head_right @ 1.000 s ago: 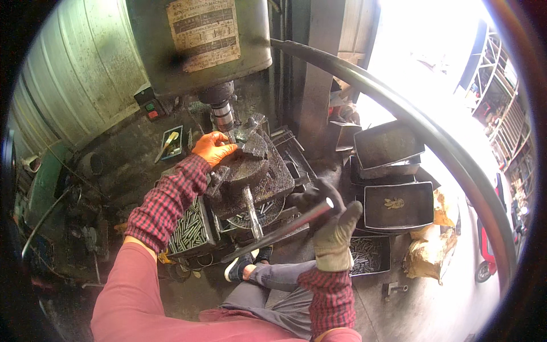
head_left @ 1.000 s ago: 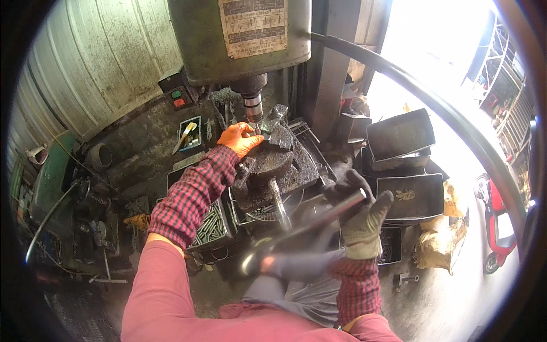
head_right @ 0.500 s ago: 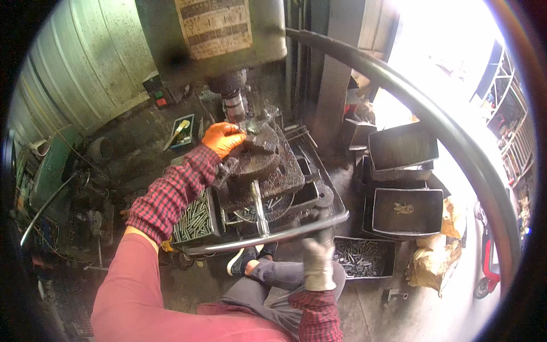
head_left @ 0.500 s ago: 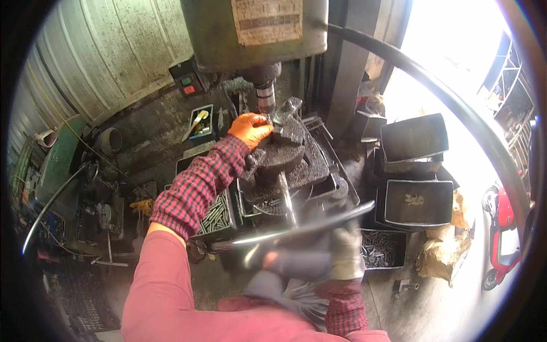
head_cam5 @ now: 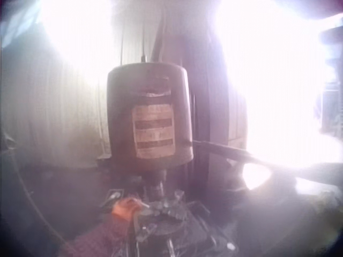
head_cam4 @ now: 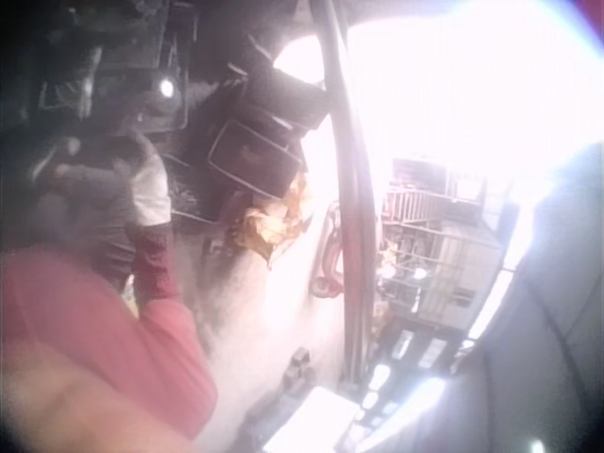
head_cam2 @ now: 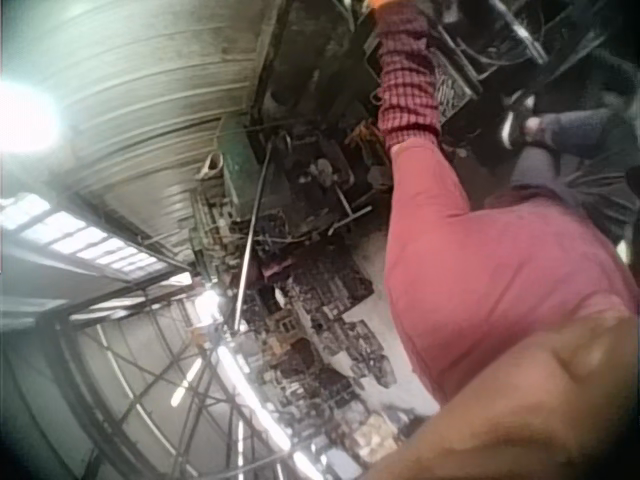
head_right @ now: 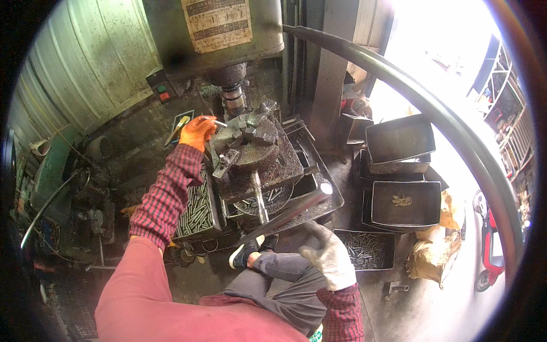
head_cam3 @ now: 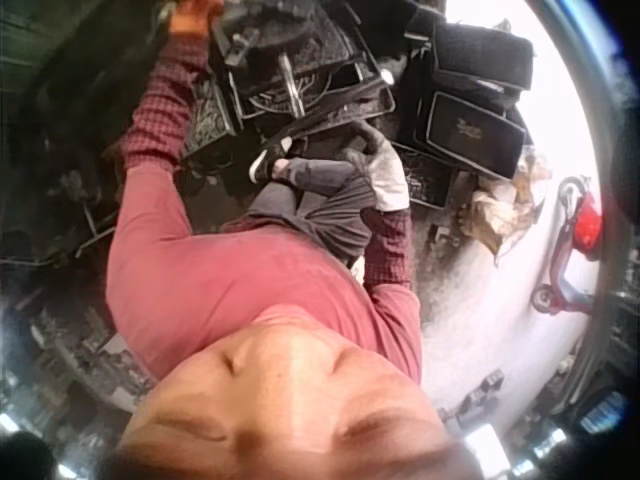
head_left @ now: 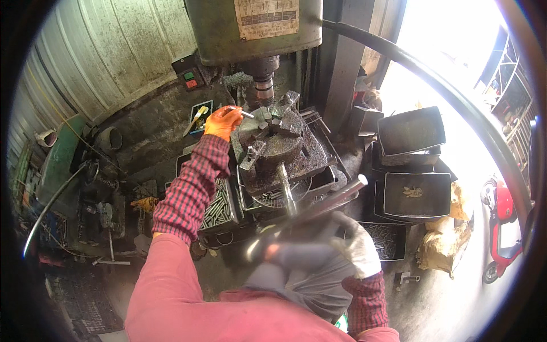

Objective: The person operates a drill press to machine small metal rods. They pick up rods from a tray, place them in the chuck, lower the drill, and then remove the finished pieces into a bin. The cycle repeats continuously.

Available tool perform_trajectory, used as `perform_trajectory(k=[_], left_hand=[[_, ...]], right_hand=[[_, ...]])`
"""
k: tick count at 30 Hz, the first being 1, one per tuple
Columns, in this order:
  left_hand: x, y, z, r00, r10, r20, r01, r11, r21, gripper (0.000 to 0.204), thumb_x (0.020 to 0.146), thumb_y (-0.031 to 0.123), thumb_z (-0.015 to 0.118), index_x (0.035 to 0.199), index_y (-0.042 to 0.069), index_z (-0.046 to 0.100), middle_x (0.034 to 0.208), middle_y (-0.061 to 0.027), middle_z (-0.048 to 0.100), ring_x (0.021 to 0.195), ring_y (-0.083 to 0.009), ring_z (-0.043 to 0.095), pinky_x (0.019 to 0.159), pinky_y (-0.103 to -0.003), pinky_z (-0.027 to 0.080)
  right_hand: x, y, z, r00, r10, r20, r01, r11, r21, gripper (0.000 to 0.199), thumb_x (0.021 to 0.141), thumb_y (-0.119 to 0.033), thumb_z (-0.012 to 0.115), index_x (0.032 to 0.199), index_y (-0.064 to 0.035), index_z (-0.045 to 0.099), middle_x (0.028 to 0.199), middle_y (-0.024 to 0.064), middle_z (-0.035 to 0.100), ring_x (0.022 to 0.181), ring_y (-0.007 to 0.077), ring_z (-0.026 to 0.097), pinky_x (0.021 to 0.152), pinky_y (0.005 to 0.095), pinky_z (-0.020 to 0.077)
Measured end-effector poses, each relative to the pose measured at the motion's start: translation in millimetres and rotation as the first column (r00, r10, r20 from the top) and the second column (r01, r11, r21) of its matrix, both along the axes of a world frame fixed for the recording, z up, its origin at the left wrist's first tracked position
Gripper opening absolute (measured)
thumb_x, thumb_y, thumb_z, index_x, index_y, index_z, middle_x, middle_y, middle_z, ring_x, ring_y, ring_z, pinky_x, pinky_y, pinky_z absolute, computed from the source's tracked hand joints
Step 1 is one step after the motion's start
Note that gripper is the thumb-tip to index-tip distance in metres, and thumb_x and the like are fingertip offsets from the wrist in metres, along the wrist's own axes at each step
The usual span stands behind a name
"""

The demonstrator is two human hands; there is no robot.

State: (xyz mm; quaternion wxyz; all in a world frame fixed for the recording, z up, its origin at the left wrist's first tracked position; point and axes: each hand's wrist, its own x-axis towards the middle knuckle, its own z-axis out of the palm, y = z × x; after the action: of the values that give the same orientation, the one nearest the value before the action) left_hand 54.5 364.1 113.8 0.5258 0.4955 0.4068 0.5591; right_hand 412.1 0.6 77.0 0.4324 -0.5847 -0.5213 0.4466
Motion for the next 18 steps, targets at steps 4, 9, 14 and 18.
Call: perform_trajectory(k=[4, 9, 14, 18], left_hand=[[-35, -45, 1, 0.997, 0.021, 0.069, -0.017, 0.998, -0.061, 0.014, 0.091, 0.006, 0.077, 0.104, 0.006, 0.073, 0.096, -0.0082, 0.077, 0.077, -0.0149, 0.071, 0.063, -0.024, 0.052], [-87, -114, -14, 0.995, 0.072, 0.071, -0.071, 0.997, -0.012, 0.011, 0.092, 0.004, 0.073, 0.103, 0.004, 0.071, 0.097, -0.0107, 0.077, 0.085, -0.0162, 0.071, 0.069, -0.025, 0.052], [-152, -172, -75, 0.971, 0.236, 0.042, -0.228, 0.963, -0.143, 0.007, 0.095, 0.009, 0.073, 0.099, 0.004, 0.071, 0.091, -0.009, 0.075, 0.074, -0.0154, 0.068, 0.063, -0.026, 0.052], [-161, -227, -163, 0.957, 0.287, -0.027, -0.279, 0.9, -0.336, 0.007, 0.094, 0.012, 0.073, 0.097, 0.006, 0.07, 0.089, -0.0099, 0.076, 0.071, -0.0158, 0.068, 0.057, -0.026, 0.05]], right_hand=[[-2, -28, -1, 0.972, -0.103, -0.212, 0.105, 0.994, 0.002, 0.077, 0.077, -0.012, 0.088, 0.146, 0.0017, 0.055, 0.138, 0.0156, 0.065, 0.127, 0.0232, 0.062, 0.104, 0.0328, 0.0493], [-5, -68, -21, 0.935, -0.171, -0.312, 0.15, 0.985, -0.091, 0.08, 0.076, -0.021, 0.093, 0.143, 0.0031, 0.056, 0.141, 0.0165, 0.062, 0.132, 0.0249, 0.058, 0.109, 0.0346, 0.0483], [11, -104, -41, 0.921, -0.265, -0.287, 0.27, 0.963, -0.023, 0.08, 0.075, -0.027, 0.094, 0.14, 0.0038, 0.059, 0.13, 0.0185, 0.068, 0.124, 0.0289, 0.064, 0.111, 0.0411, 0.0483], [15, -118, -32, 0.891, -0.29, -0.349, 0.314, 0.949, 0.013, 0.07, 0.078, -0.013, 0.087, 0.14, 0.0033, 0.059, 0.131, 0.0177, 0.068, 0.123, 0.0272, 0.065, 0.11, 0.0393, 0.0488]])
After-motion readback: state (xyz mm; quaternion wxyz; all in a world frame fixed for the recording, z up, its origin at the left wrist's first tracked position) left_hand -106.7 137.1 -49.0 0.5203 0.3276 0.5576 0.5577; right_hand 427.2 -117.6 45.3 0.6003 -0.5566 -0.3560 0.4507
